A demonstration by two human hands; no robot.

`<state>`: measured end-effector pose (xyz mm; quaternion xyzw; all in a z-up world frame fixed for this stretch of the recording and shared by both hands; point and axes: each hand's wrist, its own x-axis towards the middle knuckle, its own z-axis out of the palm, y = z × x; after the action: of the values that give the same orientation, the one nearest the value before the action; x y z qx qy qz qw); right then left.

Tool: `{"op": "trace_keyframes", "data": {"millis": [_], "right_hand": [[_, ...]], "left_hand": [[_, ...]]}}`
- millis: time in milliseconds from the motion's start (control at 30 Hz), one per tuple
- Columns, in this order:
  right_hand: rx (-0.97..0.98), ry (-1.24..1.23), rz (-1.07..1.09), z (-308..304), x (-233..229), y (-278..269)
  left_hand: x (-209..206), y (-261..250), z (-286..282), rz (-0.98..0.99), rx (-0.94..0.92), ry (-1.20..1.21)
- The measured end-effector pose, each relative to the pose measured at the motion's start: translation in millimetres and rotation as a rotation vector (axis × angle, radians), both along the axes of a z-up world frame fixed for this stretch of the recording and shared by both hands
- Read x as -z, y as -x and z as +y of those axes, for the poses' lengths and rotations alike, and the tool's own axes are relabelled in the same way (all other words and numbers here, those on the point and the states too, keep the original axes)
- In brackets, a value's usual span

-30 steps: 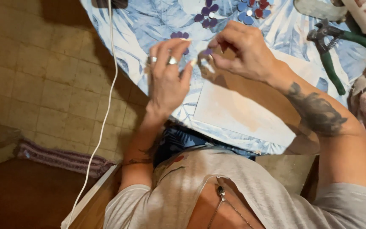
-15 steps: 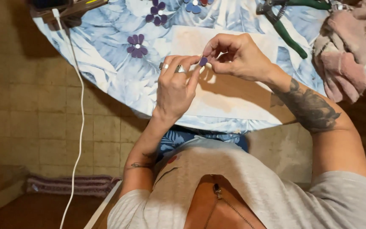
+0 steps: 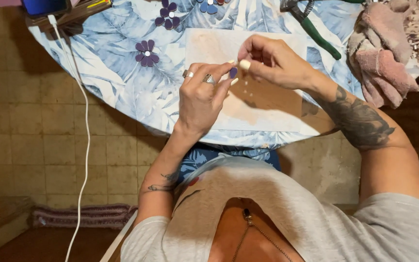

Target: Sanding the edges of small mosaic tiles individually against a sheet of sandpaper on a table.

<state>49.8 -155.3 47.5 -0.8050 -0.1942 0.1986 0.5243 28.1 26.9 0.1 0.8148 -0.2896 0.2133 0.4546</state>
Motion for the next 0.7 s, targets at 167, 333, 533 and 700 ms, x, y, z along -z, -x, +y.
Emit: {"op": "trace_keyframes", "data": {"millis": [167, 333, 533, 700], "right_hand": [[-0.088, 0.102, -0.163, -3, 15, 3], [-0.129, 0.221, -0.424, 3, 18, 8], [-0.096, 0.173, -0.389, 4, 24, 11], [-0.088, 0.125, -0.361, 4, 27, 11]], "left_hand": [[1, -1, -4, -0.014, -0.020, -0.002], [0, 2, -6, -0.028, -0.016, -0.032], [0, 6, -7, -0.052, -0.015, -0.003], [-3, 10, -4, -0.048, -0.015, -0.036]]}}
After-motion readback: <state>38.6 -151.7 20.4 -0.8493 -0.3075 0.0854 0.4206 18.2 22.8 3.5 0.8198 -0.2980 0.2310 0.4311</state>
